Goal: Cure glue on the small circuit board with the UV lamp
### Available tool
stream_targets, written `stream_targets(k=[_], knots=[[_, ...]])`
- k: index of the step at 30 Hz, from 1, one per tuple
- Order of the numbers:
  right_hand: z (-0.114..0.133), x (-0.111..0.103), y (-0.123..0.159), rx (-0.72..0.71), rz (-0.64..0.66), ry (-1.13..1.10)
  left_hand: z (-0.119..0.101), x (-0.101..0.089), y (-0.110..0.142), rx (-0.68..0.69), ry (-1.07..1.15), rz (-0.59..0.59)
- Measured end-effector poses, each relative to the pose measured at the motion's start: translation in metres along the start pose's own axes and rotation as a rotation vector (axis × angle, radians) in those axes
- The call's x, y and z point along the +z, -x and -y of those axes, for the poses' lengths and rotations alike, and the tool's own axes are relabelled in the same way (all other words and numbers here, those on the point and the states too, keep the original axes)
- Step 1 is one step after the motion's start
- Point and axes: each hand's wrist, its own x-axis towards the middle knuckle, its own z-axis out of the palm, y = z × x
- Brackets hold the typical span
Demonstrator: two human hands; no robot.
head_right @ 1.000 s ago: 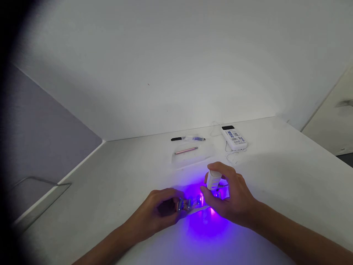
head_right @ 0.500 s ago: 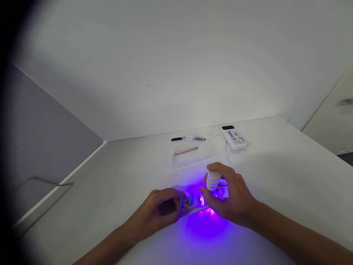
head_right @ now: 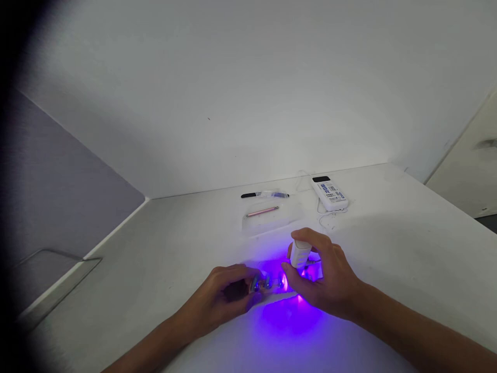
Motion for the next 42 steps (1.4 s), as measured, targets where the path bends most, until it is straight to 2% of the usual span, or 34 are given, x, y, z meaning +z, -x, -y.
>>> stream_targets(k=[14, 42], knots=[[-0.0003, -0.0001, -0.0006, 0.014, -0.009, 0.002, -0.0010, 0.0009, -0.0007, 0.049, -0.025, -0.022], [-0.0012, -0.0036, 0.0002, -0.026, 0.014, 0.013, -0.0044, 0.0001, -0.0004, 0.000, -0.008, 0.008]])
